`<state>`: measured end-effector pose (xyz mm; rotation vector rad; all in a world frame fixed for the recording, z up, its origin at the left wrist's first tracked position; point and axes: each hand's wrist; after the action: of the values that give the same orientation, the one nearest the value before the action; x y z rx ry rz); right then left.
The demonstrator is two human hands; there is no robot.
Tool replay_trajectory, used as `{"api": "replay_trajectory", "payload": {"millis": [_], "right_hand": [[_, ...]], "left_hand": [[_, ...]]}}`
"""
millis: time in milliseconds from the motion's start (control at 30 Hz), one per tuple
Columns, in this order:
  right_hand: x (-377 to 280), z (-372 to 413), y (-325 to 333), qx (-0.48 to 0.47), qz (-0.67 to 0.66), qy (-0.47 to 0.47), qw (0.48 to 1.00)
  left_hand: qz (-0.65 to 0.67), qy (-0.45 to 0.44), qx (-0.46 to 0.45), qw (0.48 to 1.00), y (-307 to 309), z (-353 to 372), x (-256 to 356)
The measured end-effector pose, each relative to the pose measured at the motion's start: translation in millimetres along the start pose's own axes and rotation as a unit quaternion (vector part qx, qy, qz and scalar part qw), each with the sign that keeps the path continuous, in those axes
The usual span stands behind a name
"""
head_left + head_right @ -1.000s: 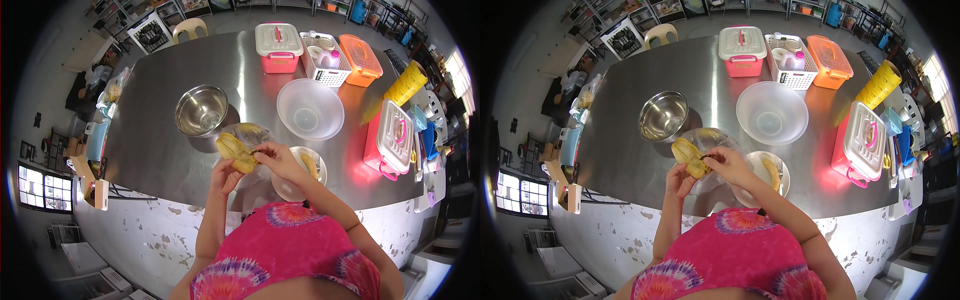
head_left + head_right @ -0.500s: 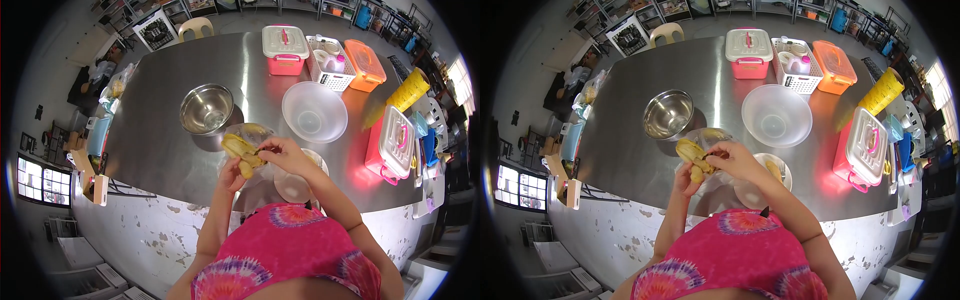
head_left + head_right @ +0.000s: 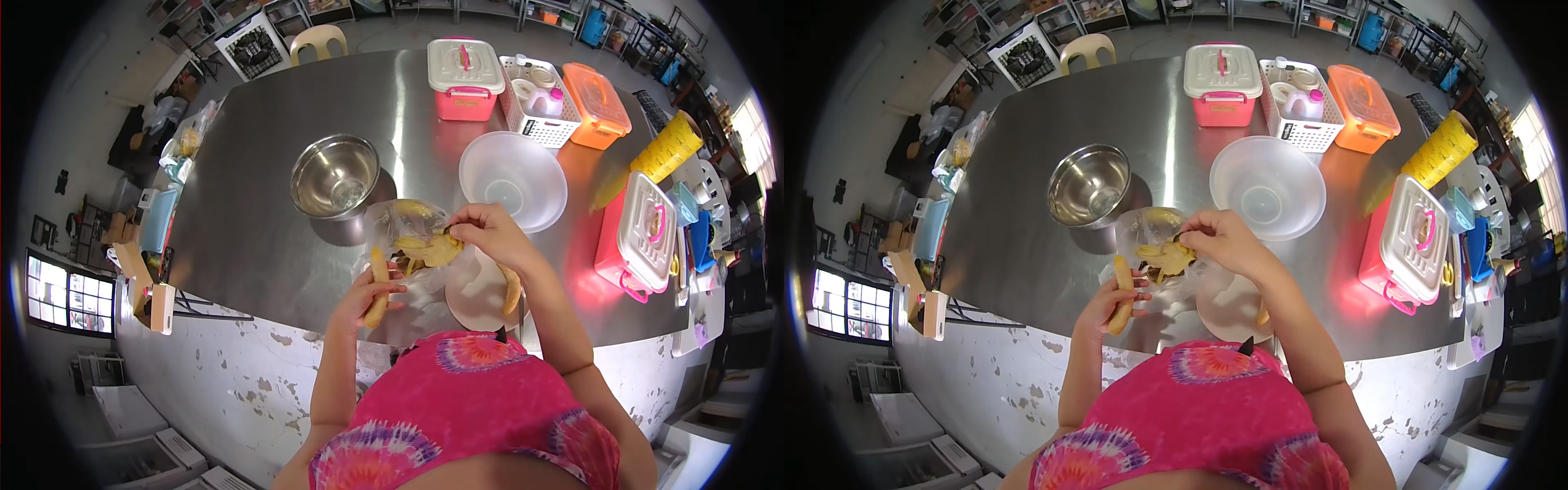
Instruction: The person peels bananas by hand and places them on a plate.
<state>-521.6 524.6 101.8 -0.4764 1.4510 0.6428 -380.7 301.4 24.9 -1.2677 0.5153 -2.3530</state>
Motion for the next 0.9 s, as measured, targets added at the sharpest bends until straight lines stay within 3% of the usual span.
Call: {"api": "replay_trajectory", "payload": {"millis": [67,200,300,400,433,500,600,733,800,833,900], "right_hand": [[4,2,1,-0.051,-0.001,-0.025,0.998],[38,-10,-21,-0.066,0.061,-0.035,0.995],[79,-19,-43,-0.045,0.105,0.017,0.993],[104,-24,-51,-0.012,0.311,0.003,0.950],[114,-24,-51,-0.012,0.310,0.003,0.951],[132,-18,-52,0.054,0.422,0.147,0.893],[115,-3,-46,0.017,0.497,0.069,0.865],[96,18,-36,0.005,0.513,0.041,0.857],[90,32,-29,0.036,0.442,0.112,0.889],[89,37,-23,0.040,0.443,0.107,0.889],[88,49,-8,0.044,0.312,0.111,0.943]], "left_hand": [[0.010,-0.031,0.036,0.999,6,3,-2],[0.034,-0.059,0.087,0.994,8,2,-4],[0.013,-0.091,0.143,0.985,-2,2,-1],[-0.008,-0.111,0.178,0.978,-11,4,3],[-0.025,-0.129,0.187,0.974,-10,4,2],[-0.041,-0.148,0.196,0.969,-6,2,-2],[-0.071,-0.180,0.233,0.953,-6,1,-9],[-0.056,-0.211,0.235,0.947,-16,7,-3],[-0.044,-0.208,0.214,0.953,-20,11,1],[-0.034,-0.199,0.213,0.956,-26,13,3],[-0.024,-0.181,0.203,0.962,-33,12,2]]}}
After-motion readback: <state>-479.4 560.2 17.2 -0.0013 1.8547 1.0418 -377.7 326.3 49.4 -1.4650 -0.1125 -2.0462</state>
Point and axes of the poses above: each hand's wrist, its own z-axis away from the middle knuckle, its own y-axis out of the back of the hand, x = y × z, and after that the axes turned 1 degree about -x, right-handed
